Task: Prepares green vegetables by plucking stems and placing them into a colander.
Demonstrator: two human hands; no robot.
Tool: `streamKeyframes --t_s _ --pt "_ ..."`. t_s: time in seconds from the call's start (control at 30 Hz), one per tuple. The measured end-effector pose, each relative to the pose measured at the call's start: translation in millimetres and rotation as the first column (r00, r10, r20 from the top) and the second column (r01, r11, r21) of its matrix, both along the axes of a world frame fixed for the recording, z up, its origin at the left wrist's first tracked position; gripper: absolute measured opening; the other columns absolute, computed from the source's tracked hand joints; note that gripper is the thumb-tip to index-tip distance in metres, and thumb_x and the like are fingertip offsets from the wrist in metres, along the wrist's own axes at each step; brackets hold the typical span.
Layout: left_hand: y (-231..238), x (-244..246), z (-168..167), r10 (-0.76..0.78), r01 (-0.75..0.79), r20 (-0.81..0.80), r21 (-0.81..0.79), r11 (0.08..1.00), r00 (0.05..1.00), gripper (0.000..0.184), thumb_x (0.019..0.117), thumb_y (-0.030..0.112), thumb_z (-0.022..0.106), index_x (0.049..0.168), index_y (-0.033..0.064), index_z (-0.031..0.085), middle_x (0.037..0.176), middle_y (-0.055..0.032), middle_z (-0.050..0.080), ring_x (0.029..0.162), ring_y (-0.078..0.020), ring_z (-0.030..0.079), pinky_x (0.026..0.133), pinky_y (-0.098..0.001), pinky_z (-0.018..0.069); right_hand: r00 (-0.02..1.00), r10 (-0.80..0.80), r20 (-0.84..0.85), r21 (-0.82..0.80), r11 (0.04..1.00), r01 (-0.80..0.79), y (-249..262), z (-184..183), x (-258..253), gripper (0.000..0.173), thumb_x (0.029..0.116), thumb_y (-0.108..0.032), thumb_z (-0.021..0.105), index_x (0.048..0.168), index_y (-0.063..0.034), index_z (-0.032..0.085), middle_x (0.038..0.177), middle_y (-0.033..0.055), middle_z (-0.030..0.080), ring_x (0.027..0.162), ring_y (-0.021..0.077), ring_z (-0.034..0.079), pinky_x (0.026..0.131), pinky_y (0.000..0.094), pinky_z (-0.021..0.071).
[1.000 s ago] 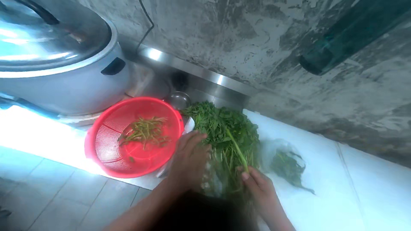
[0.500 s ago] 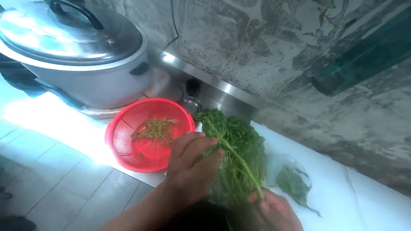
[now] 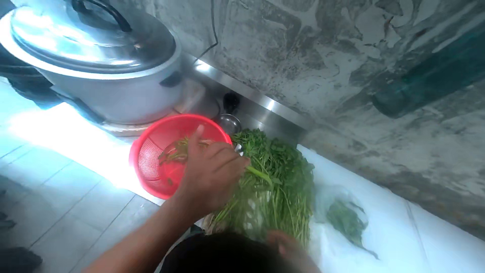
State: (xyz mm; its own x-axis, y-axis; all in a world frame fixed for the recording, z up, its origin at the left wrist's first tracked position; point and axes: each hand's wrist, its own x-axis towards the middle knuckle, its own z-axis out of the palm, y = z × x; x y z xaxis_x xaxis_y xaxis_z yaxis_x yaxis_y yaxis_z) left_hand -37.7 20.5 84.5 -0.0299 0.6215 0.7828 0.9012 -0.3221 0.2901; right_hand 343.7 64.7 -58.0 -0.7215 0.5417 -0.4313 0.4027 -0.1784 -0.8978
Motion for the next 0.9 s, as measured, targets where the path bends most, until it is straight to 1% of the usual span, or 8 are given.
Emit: streamKeyframes --t_s 0.13,0.23,0.33,0.43,0.5,0.6,0.67,0.9 --pt "3 8 -2 -0.068 0.068 -0.001 0.003 0.998 0.998 0.022 0.1022 0.021 0.053 0.106 0.0179 0.074 0.099 0.0018 0.071 0.110 -0.0177 0.064 0.115 -0.0710 0.0239 0.953 -0.211 -0.217 0.261 0.928 0.265 14 39 -27 0.080 0.0894 -0.061 0.069 0.140 -0.0001 0.055 0.134 0.0128 0.065 0.124 0.0240 0.062 0.102 0.0414 0.0535" --pt "4 22 -7 -0.109 0.108 0.050 0.027 0.994 0.993 0.020 0.1033 0.022 0.053 0.107 0.0178 0.073 0.100 0.0027 0.070 0.111 -0.0150 0.063 0.117 -0.0684 0.0232 0.953 -0.156 -0.258 0.557 0.783 0.279 20 88 -60 0.086 0.0907 -0.062 0.067 0.149 -0.0021 0.048 0.147 0.0141 0.055 0.136 0.0257 0.052 0.111 0.0436 0.0483" --pt "6 36 -9 -0.153 0.151 0.098 0.031 0.988 0.983 0.019 0.1046 0.024 0.054 0.106 0.0192 0.072 0.101 0.0050 0.070 0.116 -0.0129 0.062 0.120 -0.0651 0.0236 0.981 -0.124 -0.147 0.667 0.721 0.191 14 117 -83 0.058 0.0998 -0.044 0.063 0.142 -0.0055 0.058 0.133 0.0067 0.066 0.119 0.0109 0.063 0.101 0.0333 0.0547" --pt "4 33 -11 -0.046 0.039 0.131 0.052 0.998 0.990 0.028 0.1037 0.034 0.057 0.130 0.0278 0.063 0.134 0.0045 0.061 0.142 -0.0207 0.044 0.121 -0.0657 0.0190 0.964 -0.137 -0.228 0.516 0.822 0.239 11 113 -88 0.029 0.1077 -0.033 0.052 0.111 -0.0089 0.068 0.074 -0.0040 0.064 0.061 0.0030 0.059 0.056 0.0223 0.0531" --pt "0 21 -13 0.082 -0.094 0.134 0.091 0.991 0.988 0.033 0.1012 0.036 0.060 0.134 0.0309 0.058 0.150 0.0034 0.049 0.150 -0.0253 0.031 0.122 -0.0639 0.0167 0.954 -0.165 -0.249 0.330 0.912 0.244 11 115 -83 0.032 0.1075 -0.038 0.051 0.117 -0.0112 0.067 0.068 -0.0054 0.057 0.056 0.0045 0.053 0.053 0.0238 0.0485" --pt "-8 8 -24 0.143 -0.152 0.106 0.092 0.984 0.984 0.009 0.0982 0.026 0.061 0.104 0.0268 0.067 0.144 0.0005 0.051 0.149 -0.0285 0.029 0.121 -0.0663 0.0124 0.956 -0.171 -0.239 0.201 0.954 0.221 12 119 -74 0.041 0.1078 -0.044 0.047 0.127 -0.0118 0.064 0.066 -0.0046 0.055 0.053 0.0063 0.051 0.049 0.0251 0.0486" --pt "-12 8 -34 0.133 -0.135 0.072 0.028 0.990 0.989 0.010 0.0981 0.025 0.060 0.097 0.0262 0.070 0.140 0.0006 0.055 0.148 -0.0290 0.030 0.120 -0.0681 0.0117 0.952 -0.185 -0.243 0.148 0.963 0.225 11 122 -73 0.040 0.1086 -0.042 0.046 0.124 -0.0109 0.065 0.065 -0.0041 0.056 0.051 0.0066 0.052 0.048 0.0253 0.0489" --pt "-14 23 -69 0.122 -0.109 0.081 -0.153 0.982 0.989 0.018 0.1012 0.029 0.057 0.097 0.0265 0.074 0.132 0.0011 0.062 0.143 -0.0262 0.040 0.120 -0.0675 0.0154 0.930 -0.244 -0.273 -0.029 0.969 0.245 4 134 -71 0.033 0.1077 -0.039 0.049 0.113 -0.0127 0.068 0.062 -0.0038 0.059 0.051 0.0054 0.054 0.050 0.0239 0.0501"
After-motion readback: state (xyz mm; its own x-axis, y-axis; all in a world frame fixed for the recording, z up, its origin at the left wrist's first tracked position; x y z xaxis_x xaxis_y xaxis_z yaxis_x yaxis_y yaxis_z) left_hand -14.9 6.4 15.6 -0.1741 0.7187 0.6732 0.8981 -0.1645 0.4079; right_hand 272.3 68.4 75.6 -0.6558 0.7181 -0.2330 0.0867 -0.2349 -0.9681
